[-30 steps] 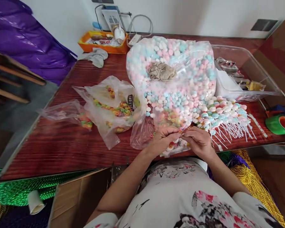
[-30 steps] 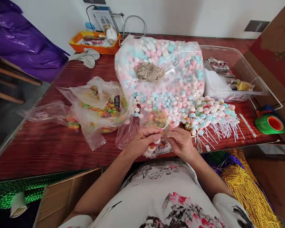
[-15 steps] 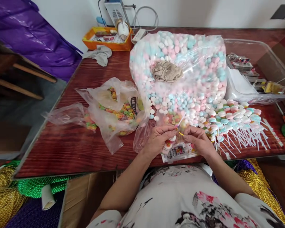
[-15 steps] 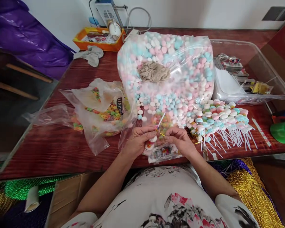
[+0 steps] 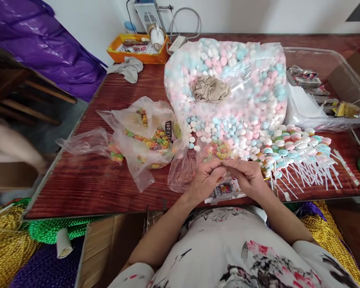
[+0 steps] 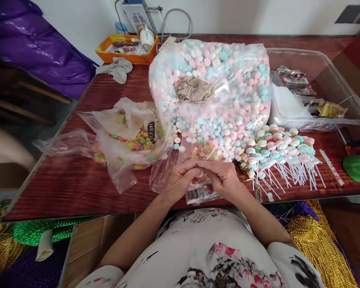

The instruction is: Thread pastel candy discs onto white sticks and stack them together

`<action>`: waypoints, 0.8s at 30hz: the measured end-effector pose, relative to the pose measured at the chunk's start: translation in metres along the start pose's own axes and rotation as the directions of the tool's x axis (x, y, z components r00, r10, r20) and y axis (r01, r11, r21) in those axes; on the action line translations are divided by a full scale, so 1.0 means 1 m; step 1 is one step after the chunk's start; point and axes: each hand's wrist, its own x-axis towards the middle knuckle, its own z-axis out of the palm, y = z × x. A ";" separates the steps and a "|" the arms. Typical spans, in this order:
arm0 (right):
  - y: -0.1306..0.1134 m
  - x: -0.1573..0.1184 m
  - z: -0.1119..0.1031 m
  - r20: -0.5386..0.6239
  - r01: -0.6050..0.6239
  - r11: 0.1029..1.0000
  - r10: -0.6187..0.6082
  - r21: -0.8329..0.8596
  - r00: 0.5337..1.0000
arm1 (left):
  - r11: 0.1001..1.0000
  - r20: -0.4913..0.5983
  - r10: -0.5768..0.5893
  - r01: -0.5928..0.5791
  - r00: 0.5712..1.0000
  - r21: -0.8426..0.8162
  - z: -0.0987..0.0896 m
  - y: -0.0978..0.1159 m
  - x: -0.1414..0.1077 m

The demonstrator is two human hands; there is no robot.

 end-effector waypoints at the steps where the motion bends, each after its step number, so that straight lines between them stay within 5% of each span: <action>1: 0.002 0.001 0.001 0.023 -0.051 0.997 0.050 0.066 0.998 | 1.000 0.009 0.014 -0.014 1.000 0.014 -0.001 -0.001 -0.001; 6: 0.006 0.003 0.005 0.087 -0.204 0.953 0.189 0.225 0.978 | 0.983 0.009 0.128 -0.128 0.992 0.130 -0.006 -0.011 -0.003; 10: 0.007 -0.007 0.012 -0.104 -0.160 0.973 0.179 0.168 0.978 | 0.955 -0.009 0.218 -0.212 0.976 0.207 -0.008 -0.017 -0.005; 14: 0.011 -0.021 0.026 -0.314 -0.156 0.973 0.204 0.170 0.927 | 0.956 -0.058 0.242 -0.228 0.969 0.182 -0.009 -0.018 -0.006; 18: 0.010 -0.015 0.030 -0.144 -0.300 0.879 0.373 0.370 0.916 | 0.950 -0.041 0.259 -0.247 0.965 0.190 -0.010 -0.018 -0.005; 24: 0.008 0.002 0.012 0.079 -0.397 0.838 0.397 0.375 0.914 | 0.928 0.019 0.273 -0.269 0.962 0.258 -0.016 -0.017 -0.005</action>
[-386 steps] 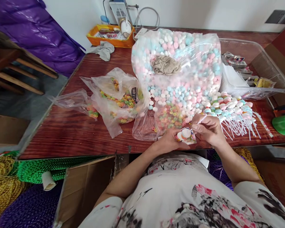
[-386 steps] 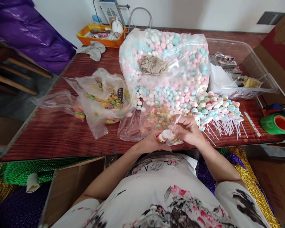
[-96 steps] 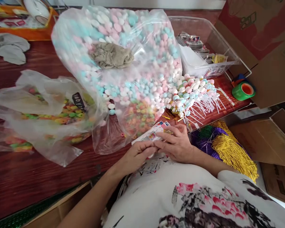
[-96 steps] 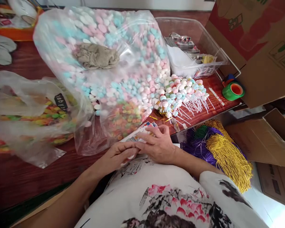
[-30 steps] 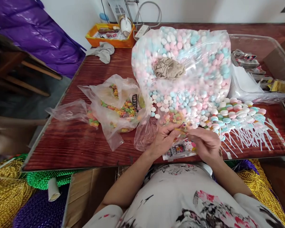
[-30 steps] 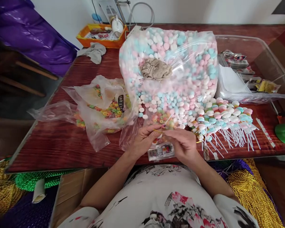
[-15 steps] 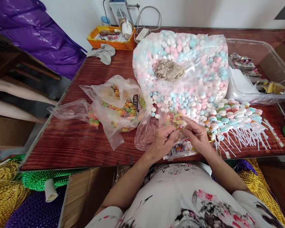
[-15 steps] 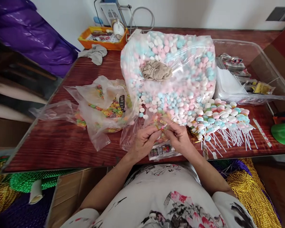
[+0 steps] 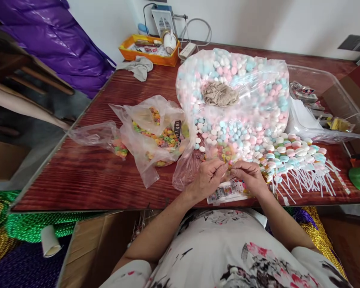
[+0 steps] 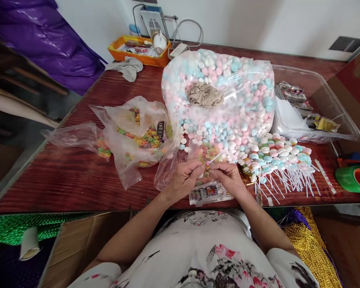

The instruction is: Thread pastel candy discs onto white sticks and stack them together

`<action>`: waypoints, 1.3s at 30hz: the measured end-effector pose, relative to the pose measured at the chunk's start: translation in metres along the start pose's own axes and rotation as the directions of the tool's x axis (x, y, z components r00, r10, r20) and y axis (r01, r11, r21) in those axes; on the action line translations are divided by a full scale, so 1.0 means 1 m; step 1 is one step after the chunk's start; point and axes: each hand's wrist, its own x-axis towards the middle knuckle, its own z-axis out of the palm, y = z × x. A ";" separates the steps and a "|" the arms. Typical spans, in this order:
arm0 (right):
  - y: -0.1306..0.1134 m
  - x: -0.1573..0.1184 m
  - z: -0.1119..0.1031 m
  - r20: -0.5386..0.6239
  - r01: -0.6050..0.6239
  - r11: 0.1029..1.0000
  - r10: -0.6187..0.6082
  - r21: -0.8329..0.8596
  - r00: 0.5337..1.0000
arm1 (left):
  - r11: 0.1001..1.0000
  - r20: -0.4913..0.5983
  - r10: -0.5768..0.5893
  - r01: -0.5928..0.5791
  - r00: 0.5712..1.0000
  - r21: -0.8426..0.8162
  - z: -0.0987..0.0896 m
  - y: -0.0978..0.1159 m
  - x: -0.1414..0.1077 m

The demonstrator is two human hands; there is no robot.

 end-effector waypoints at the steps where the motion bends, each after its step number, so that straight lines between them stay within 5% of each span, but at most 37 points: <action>1: 0.000 0.000 -0.001 0.006 -0.009 1.000 0.009 -0.005 1.000 | 1.000 0.009 0.017 -0.017 1.000 0.009 0.000 0.000 -0.001; 8: 0.007 -0.010 0.012 -0.150 0.114 0.979 -0.140 -0.170 0.979 | 0.962 0.006 0.167 -0.164 0.986 0.219 0.008 -0.006 -0.011; 13: 0.008 -0.013 0.007 -0.073 0.145 0.968 -0.163 -0.207 0.984 | 0.977 0.017 0.144 -0.145 0.989 0.154 0.008 -0.002 -0.013; 17: 0.005 -0.012 -0.008 0.118 0.031 0.993 -0.018 -0.112 0.993 | 0.968 0.126 -0.062 0.090 0.990 -0.234 0.005 0.006 -0.013; 20: -0.007 -0.016 -0.015 0.273 0.220 0.946 -0.153 -0.237 0.950 | 0.739 0.420 -0.262 0.460 0.869 -0.491 0.002 0.006 -0.013; 22: -0.019 -0.020 -0.018 0.414 0.533 0.749 -0.373 -0.395 0.831 | 0.559 0.612 -0.302 0.655 0.731 -0.508 0.000 0.003 -0.014; 24: -0.032 -0.024 -0.020 0.594 0.802 0.378 -0.539 -0.462 0.597 | 0.438 0.746 -0.264 0.765 0.611 -0.472 0.000 0.001 -0.014; 27: -0.047 -0.028 -0.022 0.767 0.922 -0.083 -0.585 -0.378 0.262 | 0.339 0.861 -0.156 0.845 0.484 -0.414 -0.001 0.000 -0.012; 28: -0.050 -0.029 -0.022 0.795 0.926 -0.160 -0.574 -0.343 0.196 | 0.331 0.881 -0.125 0.857 0.456 -0.396 -0.001 0.000 -0.011; 30: -0.054 -0.030 -0.023 0.833 0.937 -0.204 -0.537 -0.284 0.135 | 0.349 0.912 -0.072 0.866 0.405 -0.357 -0.003 0.001 -0.008; 32: -0.054 -0.030 -0.023 0.857 0.955 -0.158 -0.495 -0.250 0.143 | 0.394 0.930 -0.036 0.861 0.365 -0.322 -0.005 0.000 -0.005; 35: -0.050 -0.029 -0.022 0.865 0.952 -0.089 -0.448 -0.293 0.224 | 0.477 0.938 -0.008 0.826 0.348 -0.302 -0.005 -0.001 -0.001; 39: -0.045 -0.028 -0.021 0.843 0.904 -0.128 -0.433 -0.409 0.320 | 0.583 0.943 0.012 0.764 0.332 -0.277 -0.004 -0.003 0.008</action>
